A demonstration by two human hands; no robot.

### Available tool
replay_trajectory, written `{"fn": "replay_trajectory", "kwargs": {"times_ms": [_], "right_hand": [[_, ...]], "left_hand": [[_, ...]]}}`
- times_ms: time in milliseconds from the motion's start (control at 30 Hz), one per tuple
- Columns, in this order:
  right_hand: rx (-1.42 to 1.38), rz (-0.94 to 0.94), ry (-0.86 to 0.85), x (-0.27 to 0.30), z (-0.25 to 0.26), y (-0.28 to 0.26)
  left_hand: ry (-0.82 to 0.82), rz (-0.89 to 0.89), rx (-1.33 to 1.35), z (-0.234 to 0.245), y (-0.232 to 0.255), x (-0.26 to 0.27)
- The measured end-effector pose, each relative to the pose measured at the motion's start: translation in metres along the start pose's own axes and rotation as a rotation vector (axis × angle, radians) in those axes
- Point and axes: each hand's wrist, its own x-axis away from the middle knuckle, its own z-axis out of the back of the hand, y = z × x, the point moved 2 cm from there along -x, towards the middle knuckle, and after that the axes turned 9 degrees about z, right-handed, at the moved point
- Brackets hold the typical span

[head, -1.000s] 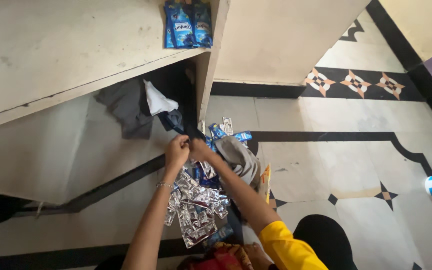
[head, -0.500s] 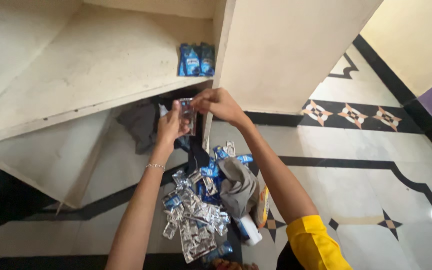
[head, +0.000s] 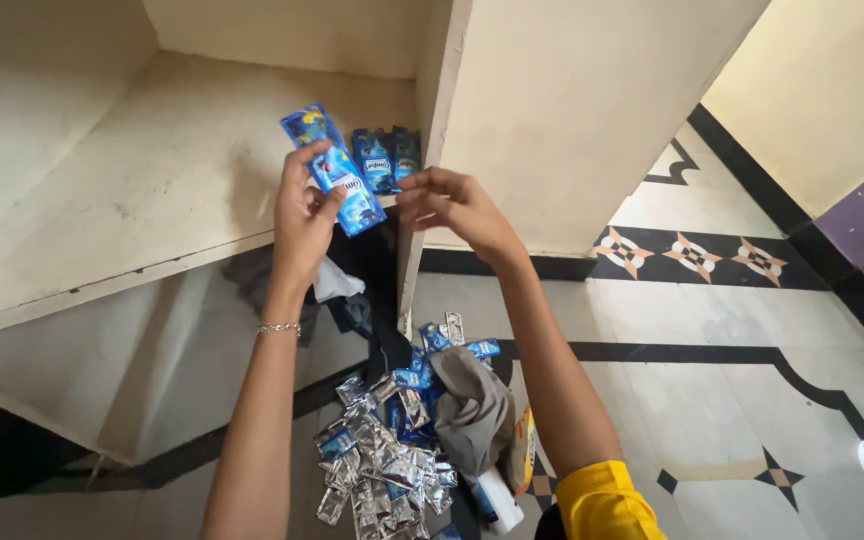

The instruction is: The person sorts through fabric softener sachets and medicine blister packs on the floor and places them onto a white shelf.

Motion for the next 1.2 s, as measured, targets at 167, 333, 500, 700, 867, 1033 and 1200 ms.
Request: {"fn": "replay_trajectory", "kwargs": {"times_ms": [167,333,500,700,867,1033,1200], "right_hand": [[-0.081,-0.179,-0.019,-0.007,-0.017,0.019],[-0.107,-0.194,0.261,-0.024,-0.022,0.069],[-0.293,-0.035,0.580,-0.036,-0.007,0.106],[-0.302,-0.065,0.800,-0.039,-0.009,0.136],[0.008,0.082,0.697,-0.036,-0.015,0.132],[0.418,0.032,0.567,-0.030,-0.025,0.107],[0.660,0.017,0.436,-0.021,-0.028,0.085]], "left_hand": [[0.050,-0.051,-0.028,-0.013,-0.019,-0.005],[0.068,-0.007,-0.137,-0.023,-0.046,-0.006],[0.211,-0.232,-0.535,-0.026,-0.049,-0.004],[0.058,-0.211,-1.072,-0.038,-0.056,0.008],[0.062,-0.219,-1.247,-0.041,-0.064,0.008],[0.059,-0.201,-1.259,-0.038,-0.070,0.006],[-0.003,-0.205,-1.191,-0.028,-0.073,0.007]]}}
